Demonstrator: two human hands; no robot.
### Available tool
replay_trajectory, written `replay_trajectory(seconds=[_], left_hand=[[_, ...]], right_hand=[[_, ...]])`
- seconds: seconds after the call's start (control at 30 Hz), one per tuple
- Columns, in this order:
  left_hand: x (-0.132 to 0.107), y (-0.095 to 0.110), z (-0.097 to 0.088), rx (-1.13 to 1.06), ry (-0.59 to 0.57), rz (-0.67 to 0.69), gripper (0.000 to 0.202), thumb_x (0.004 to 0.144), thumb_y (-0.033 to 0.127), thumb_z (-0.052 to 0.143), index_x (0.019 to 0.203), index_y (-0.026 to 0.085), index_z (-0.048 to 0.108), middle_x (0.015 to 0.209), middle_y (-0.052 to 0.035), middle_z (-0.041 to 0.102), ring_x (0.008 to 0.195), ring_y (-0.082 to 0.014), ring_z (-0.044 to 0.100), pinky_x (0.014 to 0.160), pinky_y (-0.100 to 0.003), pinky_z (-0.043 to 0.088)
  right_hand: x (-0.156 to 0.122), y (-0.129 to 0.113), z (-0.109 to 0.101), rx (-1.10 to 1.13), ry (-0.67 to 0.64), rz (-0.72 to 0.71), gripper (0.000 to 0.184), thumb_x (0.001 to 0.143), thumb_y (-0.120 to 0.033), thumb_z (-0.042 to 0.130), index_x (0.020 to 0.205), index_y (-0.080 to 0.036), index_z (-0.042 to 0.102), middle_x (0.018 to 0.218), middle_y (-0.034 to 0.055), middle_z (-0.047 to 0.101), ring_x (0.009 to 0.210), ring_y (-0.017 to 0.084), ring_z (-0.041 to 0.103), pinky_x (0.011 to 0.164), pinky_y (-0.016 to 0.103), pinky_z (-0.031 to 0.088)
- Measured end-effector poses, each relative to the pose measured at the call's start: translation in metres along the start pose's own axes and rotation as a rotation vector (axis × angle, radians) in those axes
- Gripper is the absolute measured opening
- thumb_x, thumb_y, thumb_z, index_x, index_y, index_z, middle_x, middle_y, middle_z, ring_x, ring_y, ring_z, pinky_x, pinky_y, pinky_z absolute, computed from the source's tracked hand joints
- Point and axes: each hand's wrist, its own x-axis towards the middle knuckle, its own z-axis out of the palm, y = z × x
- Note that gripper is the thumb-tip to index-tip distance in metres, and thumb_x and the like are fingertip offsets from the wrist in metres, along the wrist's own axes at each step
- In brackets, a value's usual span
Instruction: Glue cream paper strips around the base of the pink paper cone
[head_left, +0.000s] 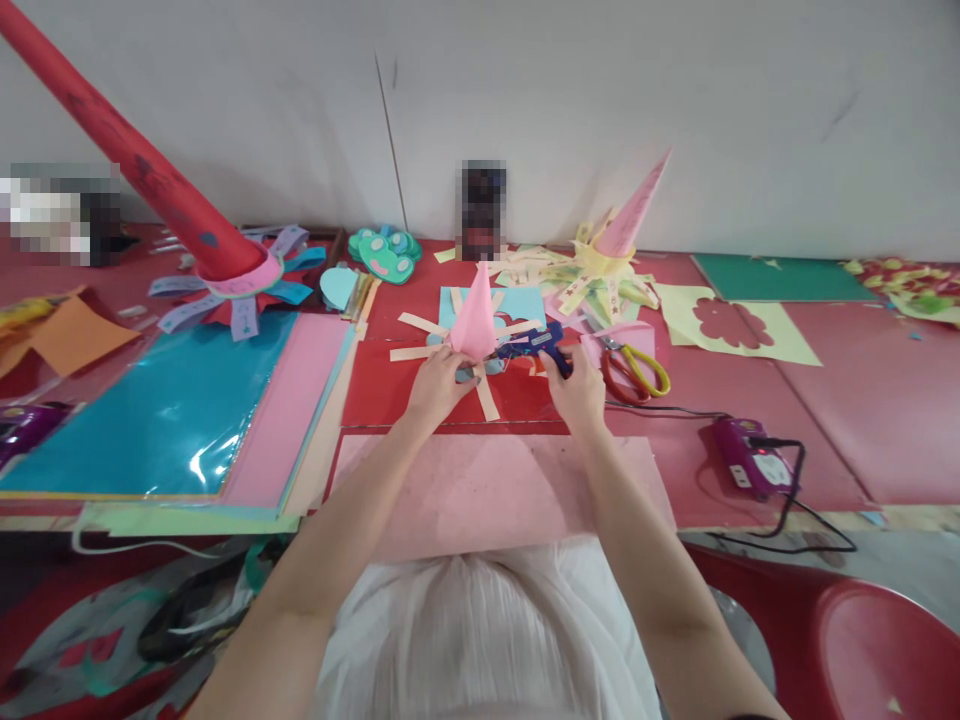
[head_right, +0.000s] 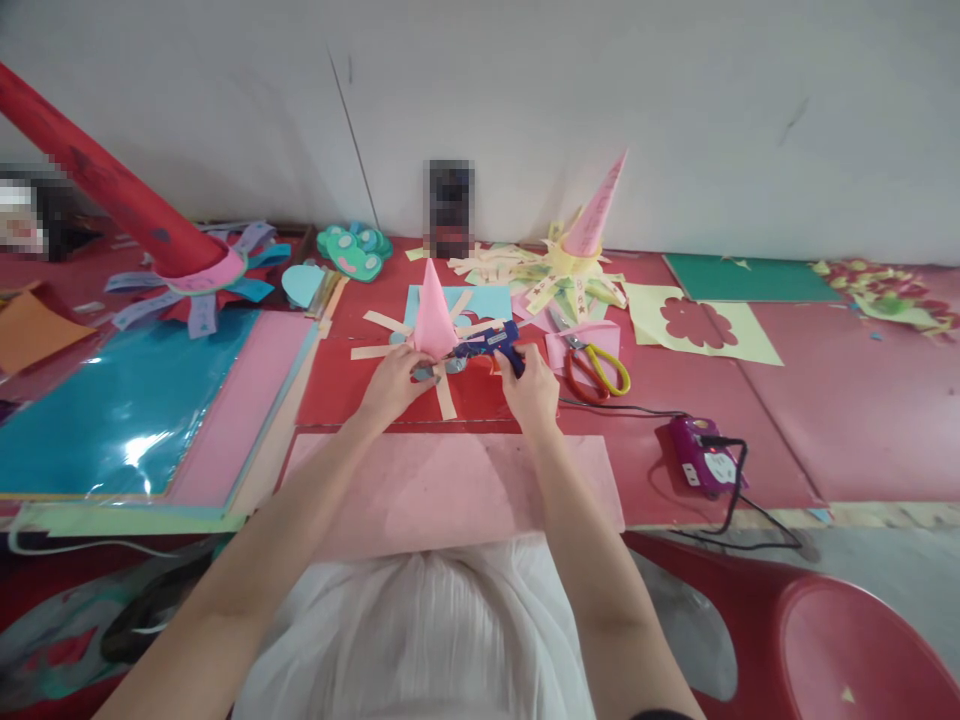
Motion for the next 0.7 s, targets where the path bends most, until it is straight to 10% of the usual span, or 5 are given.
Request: replay_trajectory(seconds=[0.7], left_hand=[[-0.0014,0.0013,-0.0019,-0.175,-0.063,-0.052,0.011,0.071,0.018,0.074,0.067,0.024,0.066,0.078,0.001,0.069,0.073,-0.0167,0.064,0.07,-0.03,0.049]], right_hand=[[-0.0034,-0.0081,0.0003,-0.076,-0.119,-0.001,0.047,0.065,-0.054,0.064,0.097,-0.024,0.046,0.095,0.0078,0.065,0.079,0.025,0.063,0.062,0.033,0.044]])
